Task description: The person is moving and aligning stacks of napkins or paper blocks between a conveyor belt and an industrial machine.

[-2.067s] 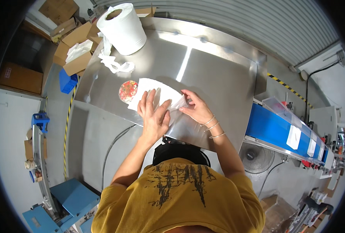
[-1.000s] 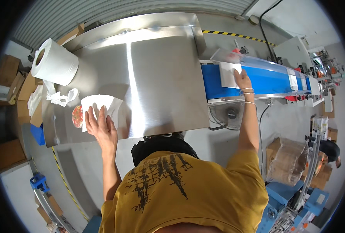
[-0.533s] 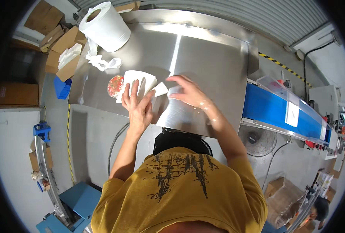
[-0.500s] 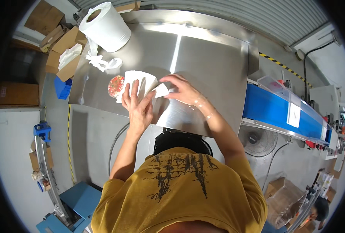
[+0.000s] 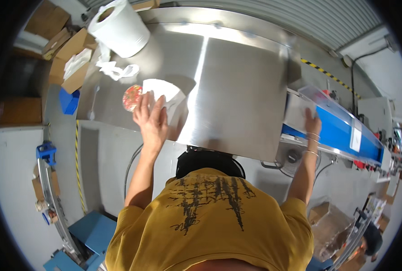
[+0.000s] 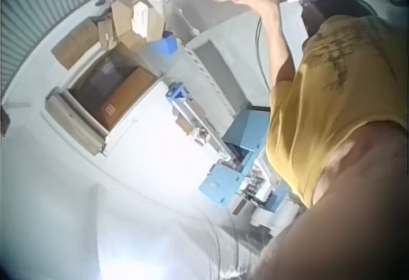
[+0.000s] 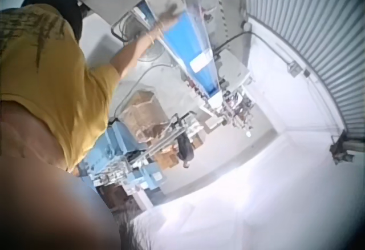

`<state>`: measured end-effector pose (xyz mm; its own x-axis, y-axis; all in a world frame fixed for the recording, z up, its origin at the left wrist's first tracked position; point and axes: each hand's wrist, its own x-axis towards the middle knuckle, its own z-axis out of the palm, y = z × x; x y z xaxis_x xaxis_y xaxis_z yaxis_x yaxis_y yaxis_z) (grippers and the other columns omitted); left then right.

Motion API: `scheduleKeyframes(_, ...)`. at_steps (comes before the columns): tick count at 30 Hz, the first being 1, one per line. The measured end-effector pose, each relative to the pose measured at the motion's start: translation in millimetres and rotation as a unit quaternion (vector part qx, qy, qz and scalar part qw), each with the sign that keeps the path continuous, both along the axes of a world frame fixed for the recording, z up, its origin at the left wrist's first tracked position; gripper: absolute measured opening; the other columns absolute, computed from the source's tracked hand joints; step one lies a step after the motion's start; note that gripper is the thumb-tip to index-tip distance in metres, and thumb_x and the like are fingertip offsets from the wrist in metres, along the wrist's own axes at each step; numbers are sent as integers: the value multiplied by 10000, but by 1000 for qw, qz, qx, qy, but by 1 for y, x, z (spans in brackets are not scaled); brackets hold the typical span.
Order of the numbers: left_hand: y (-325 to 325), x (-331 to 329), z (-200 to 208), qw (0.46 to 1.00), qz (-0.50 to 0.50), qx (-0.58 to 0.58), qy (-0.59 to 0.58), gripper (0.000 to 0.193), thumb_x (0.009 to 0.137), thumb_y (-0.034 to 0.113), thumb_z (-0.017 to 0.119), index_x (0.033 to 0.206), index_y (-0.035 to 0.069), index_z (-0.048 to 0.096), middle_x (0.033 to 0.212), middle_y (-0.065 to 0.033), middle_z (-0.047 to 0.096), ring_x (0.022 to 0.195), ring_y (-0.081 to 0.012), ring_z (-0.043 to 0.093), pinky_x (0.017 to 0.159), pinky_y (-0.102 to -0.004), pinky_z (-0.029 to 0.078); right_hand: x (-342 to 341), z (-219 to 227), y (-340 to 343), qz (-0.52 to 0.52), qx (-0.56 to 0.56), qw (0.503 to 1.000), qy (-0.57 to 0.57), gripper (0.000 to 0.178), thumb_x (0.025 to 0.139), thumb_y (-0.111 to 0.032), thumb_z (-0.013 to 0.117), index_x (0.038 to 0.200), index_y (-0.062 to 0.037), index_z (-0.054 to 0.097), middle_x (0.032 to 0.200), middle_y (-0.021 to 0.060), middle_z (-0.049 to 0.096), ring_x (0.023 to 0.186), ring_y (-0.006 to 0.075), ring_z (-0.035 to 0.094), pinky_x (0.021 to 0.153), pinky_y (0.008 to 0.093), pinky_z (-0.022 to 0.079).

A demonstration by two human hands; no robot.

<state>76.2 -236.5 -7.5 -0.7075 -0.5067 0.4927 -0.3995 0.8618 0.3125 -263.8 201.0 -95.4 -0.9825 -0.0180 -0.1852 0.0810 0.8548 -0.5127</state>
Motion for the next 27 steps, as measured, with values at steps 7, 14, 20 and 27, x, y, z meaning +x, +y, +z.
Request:
scheduleKeyframes(7,3,0,4,1000,-8,2,13,340,750,36,685,1058,177,713,1365,-141,463,1314,-386,345,1051,-550,236,75,48,-151,260,-126,940,183,489,778,-253,740,1185,-44,568,1125,173,597,1021,346,578,868,408,479)
scheduleKeyframes(14,-3,1,10,998,-50,-1,-26,322,728,151,732,1047,197,715,1441,-166,356,1357,-415,249,1060,-586,175,139,40,-340,549,-332,767,-3,489,759,-113,753,1204,-78,554,1225,84,548,1124,229,529,914,338,460)
scheduleKeyframes(20,-6,7,20,989,66,129,-15,723,727,300,778,1364,146,472,1437,-208,322,1322,-405,301,1034,-552,254,146,37,-294,408,-496,741,-197,349,878,-139,663,1179,-10,541,1131,40,561,965,115,530,843,273,458)
scheduleKeyframes(27,-8,-8,9,991,0,134,22,596,794,38,678,1350,69,465,1228,-236,556,1108,-398,558,945,-437,459,75,-1,-123,134,-371,919,3,295,903,-265,648,1044,-9,602,844,45,631,780,95,528,695,271,466)
